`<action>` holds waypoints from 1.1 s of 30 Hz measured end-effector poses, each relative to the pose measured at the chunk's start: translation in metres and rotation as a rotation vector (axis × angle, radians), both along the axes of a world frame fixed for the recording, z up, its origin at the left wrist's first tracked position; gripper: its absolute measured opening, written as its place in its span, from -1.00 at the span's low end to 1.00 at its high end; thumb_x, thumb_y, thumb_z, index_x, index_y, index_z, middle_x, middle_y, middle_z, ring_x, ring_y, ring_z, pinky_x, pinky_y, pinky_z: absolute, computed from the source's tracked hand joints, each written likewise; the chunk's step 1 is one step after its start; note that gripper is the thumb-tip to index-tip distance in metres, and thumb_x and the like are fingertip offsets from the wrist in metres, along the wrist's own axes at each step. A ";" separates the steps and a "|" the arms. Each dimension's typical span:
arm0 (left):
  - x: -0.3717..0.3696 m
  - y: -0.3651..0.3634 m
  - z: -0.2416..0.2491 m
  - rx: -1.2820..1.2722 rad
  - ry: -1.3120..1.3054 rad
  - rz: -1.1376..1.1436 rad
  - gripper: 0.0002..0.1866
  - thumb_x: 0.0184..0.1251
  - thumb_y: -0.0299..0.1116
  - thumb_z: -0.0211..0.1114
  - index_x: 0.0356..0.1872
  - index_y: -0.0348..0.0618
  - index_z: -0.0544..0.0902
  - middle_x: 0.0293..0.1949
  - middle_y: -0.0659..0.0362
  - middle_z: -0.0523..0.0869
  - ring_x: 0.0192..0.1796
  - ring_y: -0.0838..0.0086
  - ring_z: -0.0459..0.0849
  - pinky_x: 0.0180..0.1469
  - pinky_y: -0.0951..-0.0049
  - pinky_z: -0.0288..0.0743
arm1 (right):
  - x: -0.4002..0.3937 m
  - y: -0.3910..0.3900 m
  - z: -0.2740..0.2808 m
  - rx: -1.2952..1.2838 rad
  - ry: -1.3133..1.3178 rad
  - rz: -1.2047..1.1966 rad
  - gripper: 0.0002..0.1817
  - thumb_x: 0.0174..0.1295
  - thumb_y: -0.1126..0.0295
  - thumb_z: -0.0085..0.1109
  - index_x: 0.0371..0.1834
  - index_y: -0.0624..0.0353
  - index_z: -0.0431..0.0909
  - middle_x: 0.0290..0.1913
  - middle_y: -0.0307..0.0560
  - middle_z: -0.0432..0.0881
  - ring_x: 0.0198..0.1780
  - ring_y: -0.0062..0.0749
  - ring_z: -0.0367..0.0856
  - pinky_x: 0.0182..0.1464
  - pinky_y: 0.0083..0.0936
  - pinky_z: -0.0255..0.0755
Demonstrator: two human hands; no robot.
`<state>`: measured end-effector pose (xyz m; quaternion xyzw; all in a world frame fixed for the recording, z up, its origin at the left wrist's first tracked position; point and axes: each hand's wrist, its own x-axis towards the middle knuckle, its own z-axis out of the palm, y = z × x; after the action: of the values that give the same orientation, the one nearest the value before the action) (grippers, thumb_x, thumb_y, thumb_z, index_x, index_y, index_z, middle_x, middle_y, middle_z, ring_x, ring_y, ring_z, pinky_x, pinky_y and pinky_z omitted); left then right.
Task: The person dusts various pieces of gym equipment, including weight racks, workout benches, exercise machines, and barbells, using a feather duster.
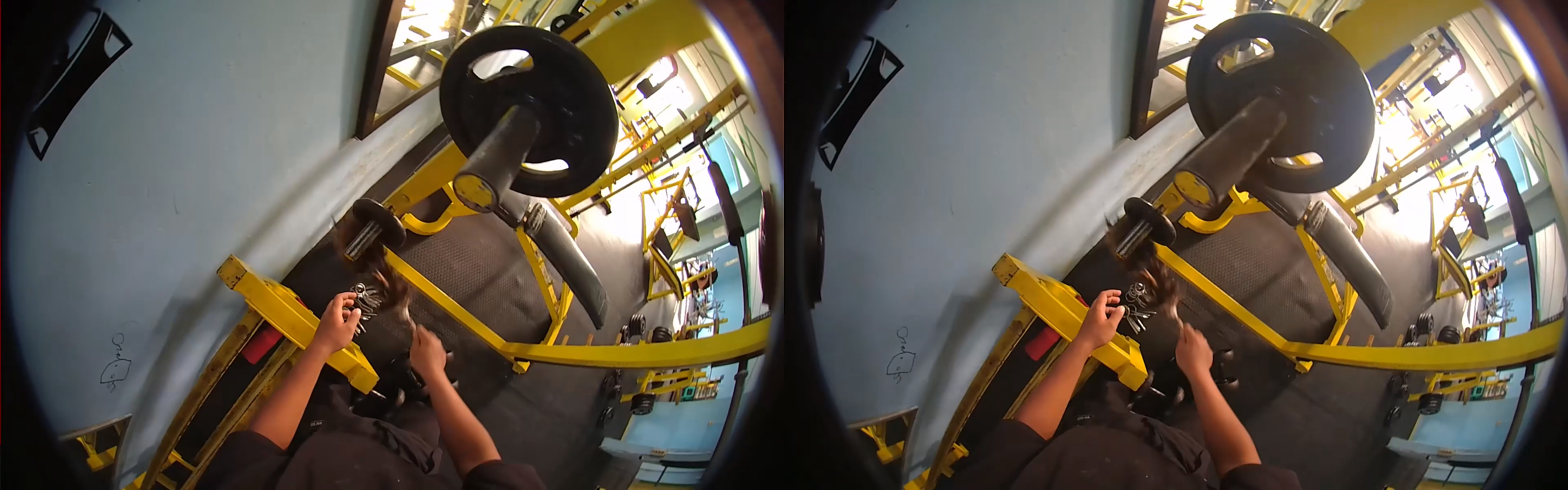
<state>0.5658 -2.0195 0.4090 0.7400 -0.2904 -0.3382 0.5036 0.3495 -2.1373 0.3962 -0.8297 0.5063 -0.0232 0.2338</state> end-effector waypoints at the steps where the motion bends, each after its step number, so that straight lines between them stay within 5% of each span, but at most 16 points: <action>1: -0.002 -0.001 0.003 0.008 0.022 0.010 -0.60 0.41 -0.31 0.22 0.21 -0.17 0.43 0.07 -0.02 0.55 -0.05 0.31 0.64 0.05 0.30 0.58 | 0.017 -0.012 0.020 -0.061 0.078 0.044 -0.79 0.38 0.24 -0.06 -0.20 0.07 0.53 -0.26 0.07 0.66 -0.11 0.10 0.68 -0.14 -0.02 0.55; 6: -0.008 0.005 0.003 -0.020 -0.011 -0.014 -0.60 0.41 -0.31 0.21 0.21 -0.17 0.44 0.07 0.00 0.57 -0.03 0.31 0.63 0.07 0.32 0.57 | 0.006 -0.055 0.069 -0.319 0.197 0.246 -0.87 0.29 0.26 0.06 -0.30 0.03 0.54 -0.37 -0.08 0.65 -0.30 -0.06 0.71 -0.33 -0.14 0.57; 8: -0.011 0.012 0.008 0.071 0.075 -0.031 -0.59 0.41 -0.30 0.21 0.22 -0.19 0.43 0.08 0.00 0.57 -0.04 0.32 0.63 0.07 0.34 0.56 | -0.020 -0.058 0.087 -0.347 0.224 0.407 -0.85 0.27 0.27 0.09 -0.17 -0.02 0.57 -0.34 -0.12 0.66 -0.29 -0.17 0.74 -0.31 -0.25 0.60; 10: -0.012 0.017 0.008 0.077 0.050 -0.043 -0.59 0.41 -0.31 0.21 0.22 -0.22 0.43 0.09 -0.01 0.57 -0.04 0.33 0.64 0.07 0.36 0.56 | -0.044 -0.060 0.090 -0.336 0.108 0.366 -0.81 0.27 0.29 0.13 -0.09 -0.02 0.62 -0.32 -0.10 0.67 -0.29 -0.15 0.73 -0.29 -0.24 0.59; 12: -0.015 0.021 0.003 0.007 0.016 -0.052 -0.59 0.41 -0.31 0.22 0.20 -0.24 0.45 0.09 -0.01 0.58 -0.04 0.33 0.65 0.06 0.36 0.56 | -0.055 -0.065 0.086 -0.440 -0.297 0.133 -0.76 0.28 0.32 0.17 -0.01 -0.02 0.66 -0.27 -0.05 0.69 -0.27 -0.07 0.72 -0.26 -0.21 0.59; 17: -0.017 0.007 0.015 0.040 0.020 -0.116 -0.68 0.42 -0.29 0.22 0.08 -0.24 0.57 0.04 -0.02 0.63 -0.07 0.29 0.69 0.01 0.33 0.59 | -0.053 -0.079 0.148 -0.669 -0.452 -0.035 -0.75 0.33 0.48 0.14 0.05 0.10 0.64 -0.32 -0.05 0.66 -0.39 -0.27 0.70 -0.35 -0.37 0.59; 20: -0.018 -0.006 0.041 -0.046 -0.030 -0.121 -0.66 0.44 -0.29 0.21 0.14 -0.24 0.57 0.06 0.08 0.65 -0.13 0.46 0.64 -0.04 0.42 0.55 | -0.054 -0.079 0.151 -0.711 -0.360 0.031 -0.74 0.31 0.49 0.14 0.05 0.10 0.61 -0.34 -0.04 0.65 -0.39 -0.19 0.69 -0.35 -0.31 0.59; 25: -0.013 -0.026 0.067 -0.193 -0.029 -0.145 -0.61 0.45 -0.32 0.22 0.23 -0.18 0.51 0.11 0.08 0.64 -0.02 0.42 0.65 0.05 0.38 0.54 | -0.085 -0.071 0.127 -0.597 -0.062 0.002 -0.78 0.26 0.52 0.13 -0.04 0.12 0.59 -0.38 -0.03 0.63 -0.38 -0.08 0.67 -0.35 -0.24 0.57; 33: -0.010 -0.043 0.131 -0.482 -0.028 -0.068 -0.59 0.47 -0.33 0.18 0.27 -0.23 0.43 0.09 0.08 0.60 -0.15 0.57 0.62 -0.15 0.58 0.51 | -0.207 -0.064 0.139 -0.909 -0.516 -0.175 -0.86 0.30 0.51 0.08 -0.17 0.34 0.57 -0.33 0.13 0.64 -0.32 0.02 0.66 -0.27 -0.30 0.53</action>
<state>0.5562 -2.0627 0.5403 0.5929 -0.3944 -0.2656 0.6499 0.1424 -2.2009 0.5351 -0.7693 0.4384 -0.4634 -0.0354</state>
